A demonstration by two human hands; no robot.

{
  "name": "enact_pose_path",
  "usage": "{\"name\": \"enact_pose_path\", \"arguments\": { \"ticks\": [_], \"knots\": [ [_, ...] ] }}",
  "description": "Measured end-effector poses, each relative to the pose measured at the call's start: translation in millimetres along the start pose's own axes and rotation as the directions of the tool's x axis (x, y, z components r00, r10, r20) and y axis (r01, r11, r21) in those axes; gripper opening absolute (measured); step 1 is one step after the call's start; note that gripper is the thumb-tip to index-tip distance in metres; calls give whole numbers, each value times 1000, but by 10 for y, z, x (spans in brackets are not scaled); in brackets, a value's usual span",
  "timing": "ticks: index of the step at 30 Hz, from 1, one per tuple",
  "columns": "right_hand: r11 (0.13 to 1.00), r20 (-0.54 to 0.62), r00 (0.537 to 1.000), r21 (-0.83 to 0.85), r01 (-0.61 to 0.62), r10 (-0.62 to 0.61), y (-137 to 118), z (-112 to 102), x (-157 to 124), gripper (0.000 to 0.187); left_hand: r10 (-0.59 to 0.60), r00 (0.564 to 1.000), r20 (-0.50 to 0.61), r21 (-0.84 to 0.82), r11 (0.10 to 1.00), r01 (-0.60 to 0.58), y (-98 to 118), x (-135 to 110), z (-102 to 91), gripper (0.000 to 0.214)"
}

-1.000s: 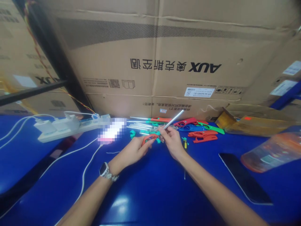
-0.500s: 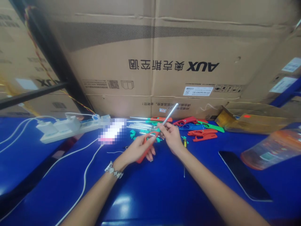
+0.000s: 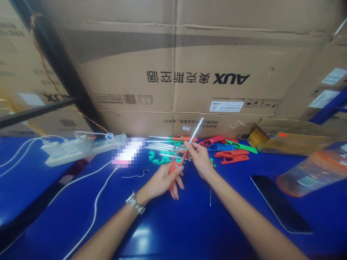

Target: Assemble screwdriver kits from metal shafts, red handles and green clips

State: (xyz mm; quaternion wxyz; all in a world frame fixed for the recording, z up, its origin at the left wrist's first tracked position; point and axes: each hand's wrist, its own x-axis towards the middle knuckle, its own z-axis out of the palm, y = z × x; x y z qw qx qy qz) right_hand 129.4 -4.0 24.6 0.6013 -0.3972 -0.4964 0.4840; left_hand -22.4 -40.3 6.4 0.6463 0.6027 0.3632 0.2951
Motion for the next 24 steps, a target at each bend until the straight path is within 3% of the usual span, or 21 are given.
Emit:
{"name": "enact_pose_path", "arguments": {
  "ticks": [5,8,10,13,15,17,20,22,24],
  "knots": [
    [982,95,995,-187,27,-9,31,105,-219,40,157,980,-118,-25,987,-161,-64,70,100,43],
    [963,151,978,-248,-102,143,39,137,-292,44,209,971,-116,-13,977,-212,-97,77,145,39],
    [954,173,964,-257,-153,201,42,124,-279,48,264,958,-114,100,962,-253,-83,63,124,36],
    [965,143,986,-256,-48,87,34,65,-206,47,374,921,-103,427,853,-299,1,18,4,35],
    [958,132,985,-279,-68,109,20,14,-176,45,363,923,-126,524,815,-249,73,-23,-109,46],
    [924,139,967,-351,-152,212,7,-34,-192,43,405,878,-255,582,790,-195,130,-61,-221,48],
    [807,124,941,-557,-196,314,-2,-69,-279,37,520,756,-398,646,744,-172,169,-88,-351,42],
    [713,111,955,-690,-124,275,1,-64,-338,32,553,708,-438,668,728,-155,165,-80,-408,33],
    [641,145,975,-767,3,169,5,-47,-375,30,551,704,-447,688,715,-123,146,-62,-444,25]
  ]
}}
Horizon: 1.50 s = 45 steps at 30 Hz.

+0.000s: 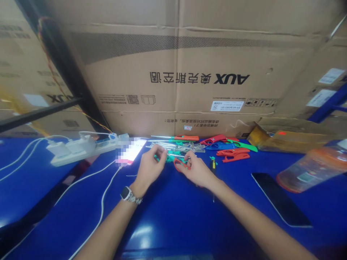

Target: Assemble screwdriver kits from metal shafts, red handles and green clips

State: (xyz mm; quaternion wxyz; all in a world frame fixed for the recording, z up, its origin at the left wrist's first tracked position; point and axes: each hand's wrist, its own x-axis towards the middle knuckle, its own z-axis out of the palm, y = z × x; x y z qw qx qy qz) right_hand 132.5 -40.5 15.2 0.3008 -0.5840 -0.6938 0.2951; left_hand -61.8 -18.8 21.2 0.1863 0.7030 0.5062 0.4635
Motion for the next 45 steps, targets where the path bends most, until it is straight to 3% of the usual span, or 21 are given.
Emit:
{"name": "enact_pose_path", "arguments": {
  "ticks": [3,7,10,13,17,20,22,25,28,30,32,34,35,37,39,41,43,45],
  "knots": [
    [989,-30,993,-99,112,-115,-13,20,-14,30,-17,999,45,50,999,15,-39,5,19,19],
    [983,-40,988,-117,144,-150,-11,34,-28,36,-68,996,61,28,997,67,-24,-12,60,24],
    [978,-75,978,-93,187,-195,-19,66,-53,35,-163,973,164,-152,970,188,7,-22,124,38],
    [971,-90,968,-67,228,-234,-30,105,-72,38,-208,936,284,-390,867,311,25,-23,191,45],
    [966,-72,972,120,230,-223,27,110,-60,44,-205,928,311,-553,755,352,42,-8,190,39],
    [940,52,988,316,124,-148,107,60,-49,35,-164,930,330,-627,698,346,60,9,145,33],
    [947,95,984,300,114,-149,136,13,-64,31,-161,926,342,-658,662,358,63,21,123,33],
    [966,53,969,111,233,-240,117,-46,-122,34,-224,926,305,-574,732,367,35,40,88,40],
    [959,86,960,-71,273,-267,67,-77,-184,42,-330,915,233,-297,871,390,-21,59,-7,49],
    [947,110,962,-178,266,-250,43,-86,-207,44,-378,902,206,-95,910,403,-53,65,-98,56],
    [925,119,963,-269,267,-243,35,-82,-210,43,-330,939,92,88,942,322,-65,66,-175,61],
    [896,120,956,-334,292,-266,45,-62,-202,38,-178,984,-29,219,959,179,-60,62,-213,61],
    [883,120,951,-355,309,-284,55,-46,-197,36,-96,994,-45,250,963,104,-53,59,-215,59],
    [859,115,943,-389,333,-313,84,-11,-189,32,37,999,40,237,971,-45,-41,52,-196,48],
    [845,109,940,-414,338,-322,115,20,-186,30,151,967,207,165,968,-186,-38,43,-166,30],
    [843,109,942,-422,333,-318,138,33,-184,31,253,900,355,90,949,-302,-46,33,-143,14],
    [859,114,945,-396,325,-306,148,25,-180,34,309,838,450,67,924,-377,-60,23,-131,17],
    [882,121,944,-336,330,-307,145,2,-173,38,321,813,486,98,904,-415,-74,18,-123,22]
  ]
}}
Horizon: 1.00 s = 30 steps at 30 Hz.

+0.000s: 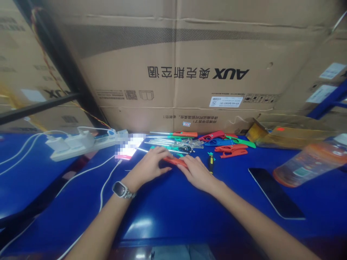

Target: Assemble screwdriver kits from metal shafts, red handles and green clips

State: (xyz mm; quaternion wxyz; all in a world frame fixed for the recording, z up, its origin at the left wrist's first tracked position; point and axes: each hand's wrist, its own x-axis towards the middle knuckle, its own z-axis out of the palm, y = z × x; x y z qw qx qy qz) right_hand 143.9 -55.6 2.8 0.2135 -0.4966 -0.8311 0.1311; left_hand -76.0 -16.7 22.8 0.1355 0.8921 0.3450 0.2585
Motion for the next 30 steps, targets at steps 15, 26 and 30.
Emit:
{"name": "enact_pose_path", "arguments": {
  "ticks": [15,26,30],
  "knots": [
    [464,112,972,863,-199,207,-14,41,100,43,-164,742,-650,-63,985,162,106,54,-27,17],
    [239,221,945,930,-279,242,-95,75,191,50,-531,847,-32,-960,251,122,292,162,180,39],
    [320,145,958,921,-222,248,-91,126,183,48,-554,830,-57,-943,302,137,312,165,175,45]
  ]
}}
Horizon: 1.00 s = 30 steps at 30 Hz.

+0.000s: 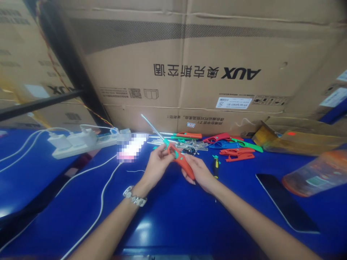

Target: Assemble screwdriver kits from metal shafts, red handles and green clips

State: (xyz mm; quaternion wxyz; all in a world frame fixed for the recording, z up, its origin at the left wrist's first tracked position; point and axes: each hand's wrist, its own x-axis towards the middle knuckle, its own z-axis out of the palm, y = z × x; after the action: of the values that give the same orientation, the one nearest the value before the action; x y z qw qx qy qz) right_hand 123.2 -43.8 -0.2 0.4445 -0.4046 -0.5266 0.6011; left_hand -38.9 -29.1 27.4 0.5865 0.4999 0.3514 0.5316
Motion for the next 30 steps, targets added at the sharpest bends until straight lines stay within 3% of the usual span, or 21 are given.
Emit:
{"name": "enact_pose_path", "arguments": {
  "ticks": [19,26,30],
  "knots": [
    [970,-44,993,-221,99,-112,97,46,-30,41,-27,997,-66,-64,998,23,-78,-2,54,42],
    [801,-8,966,-561,210,-260,58,12,-75,31,-47,988,-147,-68,997,38,-72,1,66,36],
    [783,-6,961,-581,222,-278,33,11,-77,23,-81,991,-109,-112,991,69,-66,-9,50,39]
  ]
}}
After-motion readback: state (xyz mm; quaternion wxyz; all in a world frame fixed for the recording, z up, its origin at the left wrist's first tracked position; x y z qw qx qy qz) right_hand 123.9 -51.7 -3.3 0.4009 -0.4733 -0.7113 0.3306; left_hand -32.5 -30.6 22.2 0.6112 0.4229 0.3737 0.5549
